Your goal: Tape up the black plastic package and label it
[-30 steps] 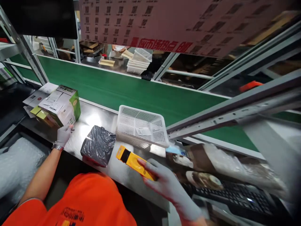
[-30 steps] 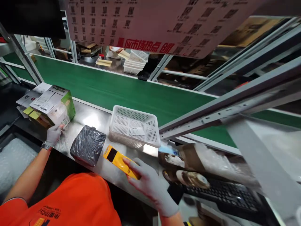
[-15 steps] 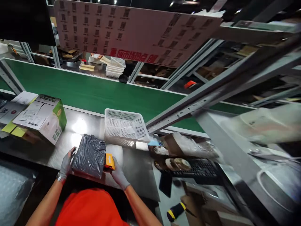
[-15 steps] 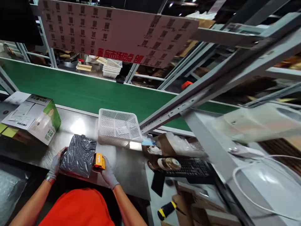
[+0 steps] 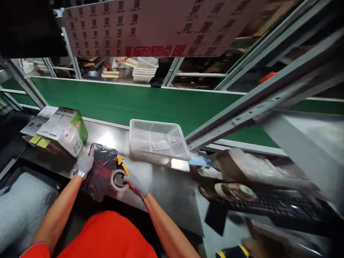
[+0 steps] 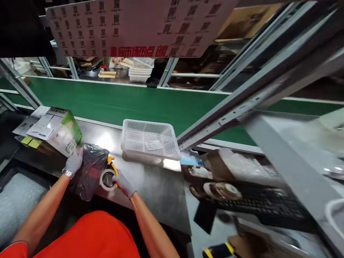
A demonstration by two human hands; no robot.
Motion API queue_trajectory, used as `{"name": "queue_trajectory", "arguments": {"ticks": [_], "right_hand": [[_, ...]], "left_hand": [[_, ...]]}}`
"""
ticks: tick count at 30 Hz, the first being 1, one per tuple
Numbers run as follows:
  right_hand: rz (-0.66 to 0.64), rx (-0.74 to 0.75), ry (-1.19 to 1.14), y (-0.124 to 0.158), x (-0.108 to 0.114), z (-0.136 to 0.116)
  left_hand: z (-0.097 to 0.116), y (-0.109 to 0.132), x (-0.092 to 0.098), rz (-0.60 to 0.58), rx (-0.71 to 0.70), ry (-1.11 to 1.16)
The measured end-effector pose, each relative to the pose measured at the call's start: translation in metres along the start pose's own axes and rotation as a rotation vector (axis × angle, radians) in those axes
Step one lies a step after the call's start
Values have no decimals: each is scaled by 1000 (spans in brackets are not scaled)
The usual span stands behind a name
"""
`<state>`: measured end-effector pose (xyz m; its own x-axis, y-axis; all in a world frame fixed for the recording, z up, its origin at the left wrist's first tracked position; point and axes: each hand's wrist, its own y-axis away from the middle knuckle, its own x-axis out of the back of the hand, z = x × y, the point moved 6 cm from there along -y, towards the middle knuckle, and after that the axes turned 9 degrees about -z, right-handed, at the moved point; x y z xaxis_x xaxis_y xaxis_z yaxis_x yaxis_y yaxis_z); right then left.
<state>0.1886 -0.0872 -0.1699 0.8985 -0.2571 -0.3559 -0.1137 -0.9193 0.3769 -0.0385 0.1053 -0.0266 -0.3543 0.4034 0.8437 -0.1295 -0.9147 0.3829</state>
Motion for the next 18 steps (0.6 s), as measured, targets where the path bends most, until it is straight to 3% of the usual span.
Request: {"name": "queue_trajectory", "arguments": {"ticks": [3, 6, 8, 10, 12, 15, 18], "right_hand": [[1, -57, -156, -31, 2, -3], [-46, -10, -236, -48, 5, -3], [-59, 37, -292, -53, 8, 3], [-34, 82, -333, -55, 9, 10], [5, 95, -353, -55, 10, 19], [49, 124, -300, -40, 17, 31], [-7, 132, -235, 1, 35, 45]], "left_hand": [[3, -5, -5, 43, -69, -142], [6, 12, -14, 99, -497, -339], [15, 35, -30, -50, -919, -504], [25, 61, -49, -313, -1340, -662], [35, 77, -60, -517, -1611, -787], [53, 80, -73, -612, -1668, -868], [69, 83, -84, -555, -1487, -804]]}}
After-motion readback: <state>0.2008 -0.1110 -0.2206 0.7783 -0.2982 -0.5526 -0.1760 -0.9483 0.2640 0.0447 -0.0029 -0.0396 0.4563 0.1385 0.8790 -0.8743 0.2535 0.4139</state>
